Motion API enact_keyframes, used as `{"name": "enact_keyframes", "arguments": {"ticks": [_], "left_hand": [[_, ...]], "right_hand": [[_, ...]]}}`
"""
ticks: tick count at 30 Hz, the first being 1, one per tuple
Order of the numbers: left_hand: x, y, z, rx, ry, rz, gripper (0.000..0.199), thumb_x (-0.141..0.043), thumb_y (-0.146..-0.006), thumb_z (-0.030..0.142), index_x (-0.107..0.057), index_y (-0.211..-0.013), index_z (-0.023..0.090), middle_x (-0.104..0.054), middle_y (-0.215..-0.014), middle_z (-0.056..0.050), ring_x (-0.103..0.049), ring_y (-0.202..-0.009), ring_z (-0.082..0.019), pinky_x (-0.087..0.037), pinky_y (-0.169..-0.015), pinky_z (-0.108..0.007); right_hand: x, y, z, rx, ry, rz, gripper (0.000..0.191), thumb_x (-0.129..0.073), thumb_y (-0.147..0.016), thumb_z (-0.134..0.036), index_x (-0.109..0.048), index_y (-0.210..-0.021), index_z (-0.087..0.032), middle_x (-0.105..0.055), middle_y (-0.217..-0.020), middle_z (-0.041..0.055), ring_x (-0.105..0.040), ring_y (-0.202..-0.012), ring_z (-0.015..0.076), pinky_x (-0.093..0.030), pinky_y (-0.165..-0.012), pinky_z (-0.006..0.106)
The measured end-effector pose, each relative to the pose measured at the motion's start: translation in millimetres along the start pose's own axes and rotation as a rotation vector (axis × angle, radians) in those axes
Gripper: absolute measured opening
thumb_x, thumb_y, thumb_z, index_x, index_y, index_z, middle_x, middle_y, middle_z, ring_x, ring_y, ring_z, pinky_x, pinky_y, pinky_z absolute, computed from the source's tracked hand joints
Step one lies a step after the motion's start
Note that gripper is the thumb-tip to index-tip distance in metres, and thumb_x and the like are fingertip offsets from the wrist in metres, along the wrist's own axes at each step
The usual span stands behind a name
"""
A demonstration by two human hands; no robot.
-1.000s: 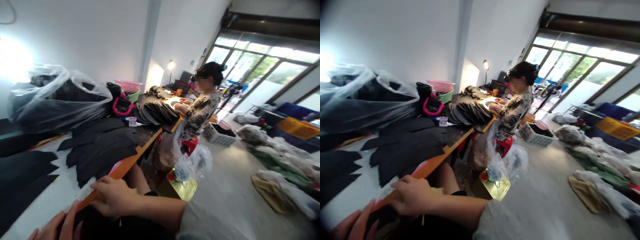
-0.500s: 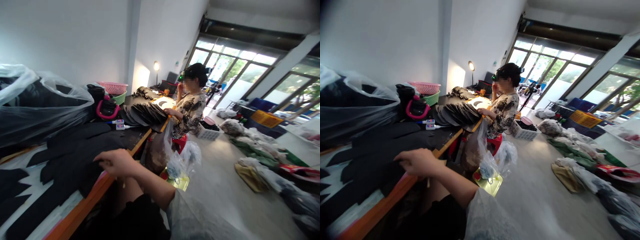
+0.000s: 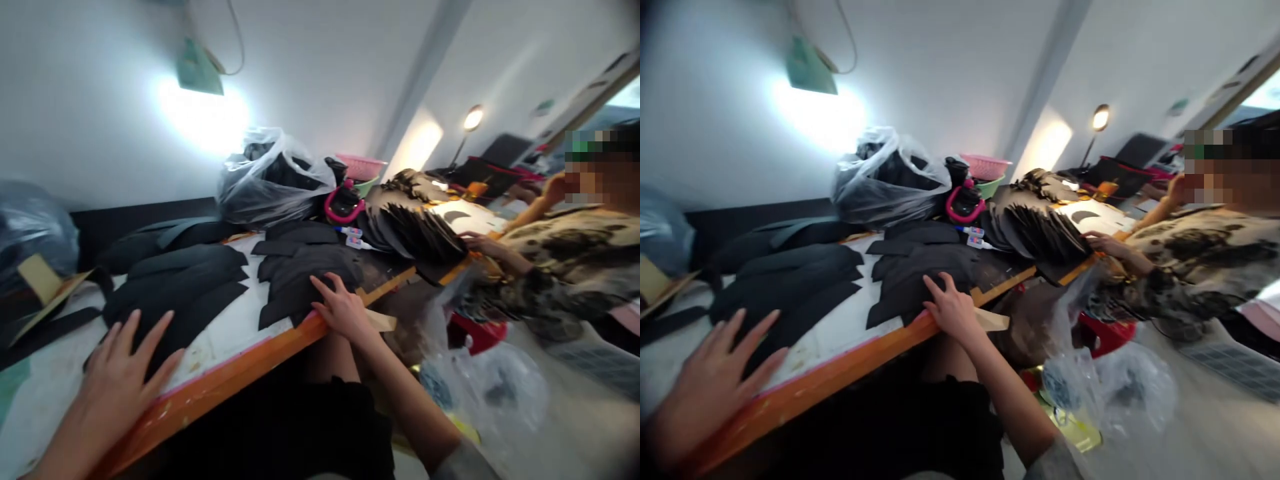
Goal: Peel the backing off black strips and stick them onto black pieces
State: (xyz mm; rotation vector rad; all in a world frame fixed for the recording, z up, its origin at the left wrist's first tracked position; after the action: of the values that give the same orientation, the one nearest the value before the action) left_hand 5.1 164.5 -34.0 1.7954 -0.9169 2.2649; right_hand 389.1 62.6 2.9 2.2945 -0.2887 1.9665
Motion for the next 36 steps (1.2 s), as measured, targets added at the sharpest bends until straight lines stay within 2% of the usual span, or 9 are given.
{"name": "enact_keyframes", "arguments": {"ticks": [3, 8, 15, 17, 20, 23, 26, 30, 36], "left_hand": [[-14.3, 0.9, 6.2, -0.046, -0.025, -0.063, 0.054, -0.042, -0.097, 0.049, -0.058, -0.143, 0.027, -0.026, -0.168, -0.012, -0.026, -0.152, -0.048, -0.035, -0.113, -0.07], [-9.4, 15.3, 22.5, -0.116, 0.089, -0.194, 0.048, -0.04, -0.102, 0.041, -0.054, -0.146, 0.03, -0.045, -0.16, -0.009, -0.04, -0.149, -0.032, -0.031, -0.119, -0.067], [21.3, 31.5, 21.3, -0.147, 0.262, -0.236, 0.04, -0.043, -0.101, 0.033, -0.061, -0.136, 0.027, -0.059, -0.146, -0.005, -0.058, -0.133, -0.02, -0.047, -0.114, -0.039], [43.7, 34.5, -13.1, -0.02, 0.201, -0.064, 0.037, -0.046, -0.1, 0.037, -0.065, -0.128, 0.023, -0.064, -0.137, -0.009, -0.061, -0.126, -0.023, -0.049, -0.112, -0.04], [86.3, 54.6, -97.0, 0.375, -0.116, 0.242, 0.044, -0.047, -0.098, 0.045, -0.066, -0.12, 0.012, -0.065, -0.126, -0.017, -0.06, -0.121, -0.03, -0.048, -0.108, -0.049], [98.5, 74.1, -167.9, 0.703, -0.374, 0.163, 0.07, -0.055, -0.088, 0.064, -0.062, -0.123, 0.004, -0.065, -0.111, -0.021, -0.06, -0.11, -0.037, -0.051, -0.093, -0.051], [88.8, 68.4, -193.7, 0.691, -0.452, -0.041, 0.069, -0.046, -0.093, 0.065, -0.064, -0.12, 0.004, -0.064, -0.101, -0.018, -0.06, -0.098, -0.033, -0.049, -0.081, -0.044], [88.2, 51.8, -174.0, 0.535, -0.464, -0.013, 0.046, -0.034, -0.101, 0.039, -0.066, -0.117, 0.009, -0.066, -0.104, -0.013, -0.059, -0.094, -0.025, -0.043, -0.076, -0.035], [68.4, 52.0, -99.2, 0.315, -0.298, -0.027, 0.044, -0.037, -0.1, 0.031, -0.067, -0.129, 0.017, -0.065, -0.103, -0.01, -0.059, -0.086, -0.021, -0.042, -0.07, -0.031]], "right_hand": [[20.0, 8.0, 14.9, 0.033, -0.089, 0.153, 0.056, -0.059, -0.098, -0.036, -0.05, -0.152, -0.024, -0.053, -0.146, 0.014, -0.07, -0.107, 0.0265, -0.059, -0.085, 0.038], [72.0, 34.3, 41.6, 0.052, -0.213, 0.476, 0.035, -0.059, -0.098, -0.04, -0.07, -0.125, -0.02, -0.072, -0.108, 0.0086, -0.072, -0.093, 0.0229, -0.056, -0.082, 0.035], [72.3, 42.7, 26.1, 0.163, -0.34, 0.46, 0.027, -0.064, -0.096, -0.038, -0.073, -0.117, -0.023, -0.075, -0.09, 0.0024, -0.07, -0.073, 0.0161, -0.054, -0.07, 0.026], [62.5, 41.5, 17.7, 0.199, -0.35, 0.412, 0.028, -0.063, -0.097, -0.038, -0.074, -0.117, -0.023, -0.076, -0.091, 0.003, -0.071, -0.071, 0.0161, -0.055, -0.069, 0.026], [51.3, 39.4, 5.2, 0.224, -0.406, 0.343, 0.028, -0.062, -0.097, -0.039, -0.074, -0.115, -0.022, -0.078, -0.091, 0.0039, -0.072, -0.07, 0.0169, -0.055, -0.064, 0.026], [41.2, 36.7, -17.7, 0.266, -0.491, 0.252, 0.027, -0.059, -0.099, -0.037, -0.075, -0.113, -0.021, -0.079, -0.095, 0.0056, -0.074, -0.076, 0.0188, -0.057, -0.064, 0.026], [30.4, 36.4, -52.1, 0.334, -0.558, 0.173, 0.025, -0.058, -0.099, -0.034, -0.075, -0.11, -0.02, -0.079, -0.097, 0.0062, -0.075, -0.082, 0.0195, -0.058, -0.072, 0.028], [14.1, 43.4, -102.5, 0.439, -0.668, 0.049, 0.023, -0.057, -0.101, -0.032, -0.074, -0.112, -0.022, -0.079, -0.097, 0.0056, -0.074, -0.083, 0.0175, -0.056, -0.075, 0.026], [-7.9, 45.5, -151.2, 0.47, -0.627, -0.15, 0.022, -0.054, -0.101, -0.029, -0.072, -0.111, -0.02, -0.074, -0.099, 0.0061, -0.072, -0.089, 0.0184, -0.054, -0.082, 0.028]]}}
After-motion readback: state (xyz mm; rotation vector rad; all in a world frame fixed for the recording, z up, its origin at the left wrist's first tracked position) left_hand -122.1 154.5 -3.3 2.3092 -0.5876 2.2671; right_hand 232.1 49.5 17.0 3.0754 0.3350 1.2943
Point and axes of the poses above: each hand's wrist, its own y-axis away from the middle knuckle, its own x-axis out of the back of the hand, z = x × y, the point moved 9 cm from there along -y, towards the middle knuckle
